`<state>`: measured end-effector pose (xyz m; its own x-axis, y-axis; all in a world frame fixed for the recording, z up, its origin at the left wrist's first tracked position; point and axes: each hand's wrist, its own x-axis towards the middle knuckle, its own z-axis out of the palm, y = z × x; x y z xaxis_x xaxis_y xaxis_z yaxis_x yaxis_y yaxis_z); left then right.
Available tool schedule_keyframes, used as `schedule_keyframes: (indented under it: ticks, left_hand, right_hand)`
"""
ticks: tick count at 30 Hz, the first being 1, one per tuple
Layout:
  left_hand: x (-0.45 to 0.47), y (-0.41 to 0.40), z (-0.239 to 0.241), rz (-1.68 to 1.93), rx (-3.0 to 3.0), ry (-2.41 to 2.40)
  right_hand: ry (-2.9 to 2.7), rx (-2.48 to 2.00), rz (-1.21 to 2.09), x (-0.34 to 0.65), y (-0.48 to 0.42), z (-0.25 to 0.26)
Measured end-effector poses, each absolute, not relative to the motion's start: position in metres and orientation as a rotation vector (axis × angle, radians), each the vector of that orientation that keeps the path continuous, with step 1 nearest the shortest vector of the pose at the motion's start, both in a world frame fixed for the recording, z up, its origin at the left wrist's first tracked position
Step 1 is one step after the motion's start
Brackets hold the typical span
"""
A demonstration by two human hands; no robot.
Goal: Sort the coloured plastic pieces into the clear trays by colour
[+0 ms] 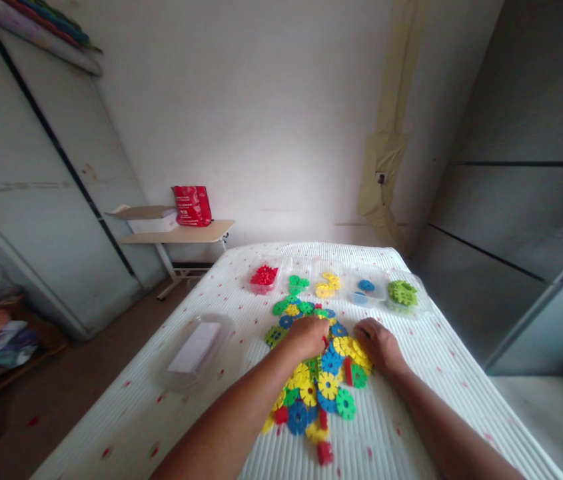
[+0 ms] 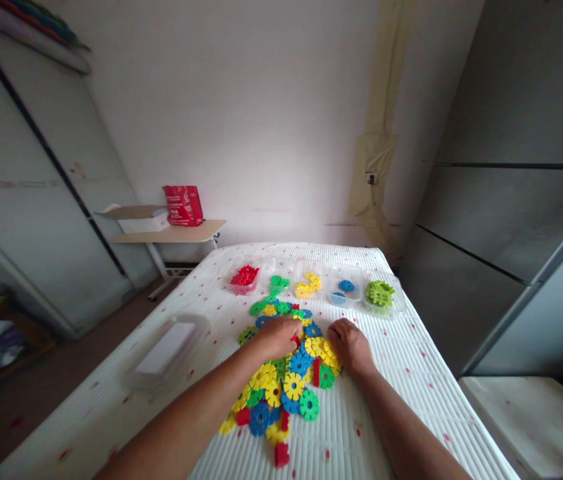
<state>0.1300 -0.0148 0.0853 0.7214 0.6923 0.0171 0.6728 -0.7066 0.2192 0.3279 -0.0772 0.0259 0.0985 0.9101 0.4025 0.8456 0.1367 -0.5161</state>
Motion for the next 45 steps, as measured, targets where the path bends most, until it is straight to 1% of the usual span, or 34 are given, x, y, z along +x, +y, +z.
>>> schedule_keyframes:
  ticks: [6, 12, 23, 28, 32, 35, 39, 43, 45]
  left_hand:
    - [0.132, -0.014, 0.078, 0.132, 2.756, 1.081]
    - [0.126, -0.01, 0.082, 0.097, 2.772, 1.081]
    - [0.108, -0.002, 0.077, 0.209, 2.78, 0.911]
    - [0.12, -0.01, 0.081, 0.092, 2.831, 1.01]
    - [0.125, -0.014, 0.08, 0.119, 2.932, 1.019]
    - [0.125, -0.017, 0.08, 0.111, 3.01, 0.935]
    - [0.117, -0.015, 0.093, 0.073, 3.07, 0.893]
    - [0.092, 0.007, 0.117, -0.003, 2.982, 1.027]
    - [0.076, 0.03, 0.129, 0.087, 2.861, 1.179]
  right_hand:
    - [-1.749, -1.674, 0.092, 0.329, -0.076, 0.024]
    - [-1.736, -1.687, 0.107, 0.329, -0.076, 0.023]
    - [-1.767, -1.701, 0.101, 0.329, -0.076, 0.023]
    - [-1.77, -1.677, 0.081, 0.329, -0.076, 0.023]
    - [-1.79, -1.66, 0.069, 0.33, -0.076, 0.023]
    - [-1.801, -1.665, 0.073, 0.33, -0.076, 0.023]
    - [-1.798, -1.659, 0.101, 0.33, -0.077, 0.023]
    - [-1.796, -1.65, 0.123, 0.33, -0.077, 0.023]
    - [-1.795, -1.655, 0.127, 0.331, -0.076, 0.021]
